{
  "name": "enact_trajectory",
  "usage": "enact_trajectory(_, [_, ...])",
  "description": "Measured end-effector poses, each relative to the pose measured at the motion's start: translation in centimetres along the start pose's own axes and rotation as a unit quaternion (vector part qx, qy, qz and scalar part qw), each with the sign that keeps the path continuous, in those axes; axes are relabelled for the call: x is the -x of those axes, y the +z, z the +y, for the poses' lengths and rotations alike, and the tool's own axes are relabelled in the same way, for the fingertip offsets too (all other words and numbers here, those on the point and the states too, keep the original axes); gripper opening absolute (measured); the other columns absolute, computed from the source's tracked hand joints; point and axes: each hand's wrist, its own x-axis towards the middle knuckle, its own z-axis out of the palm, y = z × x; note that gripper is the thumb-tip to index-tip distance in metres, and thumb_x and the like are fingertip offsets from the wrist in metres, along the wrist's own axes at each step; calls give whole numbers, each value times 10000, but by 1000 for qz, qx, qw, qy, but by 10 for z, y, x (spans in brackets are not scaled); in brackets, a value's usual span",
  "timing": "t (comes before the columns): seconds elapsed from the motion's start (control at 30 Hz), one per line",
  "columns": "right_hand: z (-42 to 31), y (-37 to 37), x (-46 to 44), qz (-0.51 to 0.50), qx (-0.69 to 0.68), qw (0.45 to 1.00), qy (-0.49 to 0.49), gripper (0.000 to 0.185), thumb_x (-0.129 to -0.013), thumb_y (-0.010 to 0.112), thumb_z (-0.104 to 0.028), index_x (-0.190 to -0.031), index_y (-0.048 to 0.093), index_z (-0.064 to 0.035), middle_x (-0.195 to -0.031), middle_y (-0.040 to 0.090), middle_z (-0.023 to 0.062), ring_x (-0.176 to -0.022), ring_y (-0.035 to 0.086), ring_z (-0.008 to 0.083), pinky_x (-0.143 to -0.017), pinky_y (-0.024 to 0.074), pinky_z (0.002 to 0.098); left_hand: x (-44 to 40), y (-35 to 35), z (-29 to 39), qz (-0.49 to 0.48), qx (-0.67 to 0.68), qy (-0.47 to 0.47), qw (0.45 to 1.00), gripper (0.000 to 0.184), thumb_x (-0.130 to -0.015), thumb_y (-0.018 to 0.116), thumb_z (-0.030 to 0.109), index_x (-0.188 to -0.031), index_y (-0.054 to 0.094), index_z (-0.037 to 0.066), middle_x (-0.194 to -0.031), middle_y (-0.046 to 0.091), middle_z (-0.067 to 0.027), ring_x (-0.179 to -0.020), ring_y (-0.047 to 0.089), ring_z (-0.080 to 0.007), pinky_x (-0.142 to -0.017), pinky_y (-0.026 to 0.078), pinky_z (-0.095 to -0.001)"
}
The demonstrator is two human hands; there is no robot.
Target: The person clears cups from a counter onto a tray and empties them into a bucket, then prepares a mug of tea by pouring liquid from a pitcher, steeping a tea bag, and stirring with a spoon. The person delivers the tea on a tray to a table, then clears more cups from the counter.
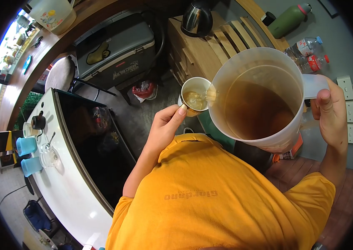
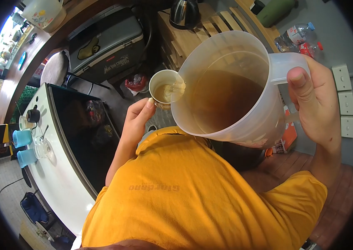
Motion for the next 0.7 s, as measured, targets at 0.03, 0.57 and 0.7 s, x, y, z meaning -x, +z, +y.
enact_trajectory(0.03, [0, 0, 0, 0, -1, 1000, 1, 603, -911, 507, -573, -1024, 621, 8, -615, 433, -64, -544, 329, 20, -487, 252, 198, 0, 1, 1, 0, 1, -1, 1000, 328, -969, 548, 293, -807, 588, 11, -677, 424, 84, -657, 337, -28, -573, 289, -218])
enact_trajectory(0.57, [8, -4, 6, 11, -6, 1000, 22, 620, -900, 516, -588, -1022, 613, 12, -608, 418, -67, -542, 321, 18, -482, 240, 198, -5, 7, -4, -11, -4, -7, 1000, 328, -970, 548, 290, -810, 586, 6, -686, 427, 82, -657, 341, -30, -573, 296, -219])
enact_trajectory(0.7, [11, -6, 8, 12, -5, 1000, 26, 619, -896, 521, -589, -1019, 613, 11, -608, 420, -66, -541, 323, 17, -479, 242, 199, -6, 9, -3, -16, -4, -5, 1000, 333, -970, 548, 294, -807, 585, 6, -685, 429, 80, -657, 342, -31, -573, 297, -220])
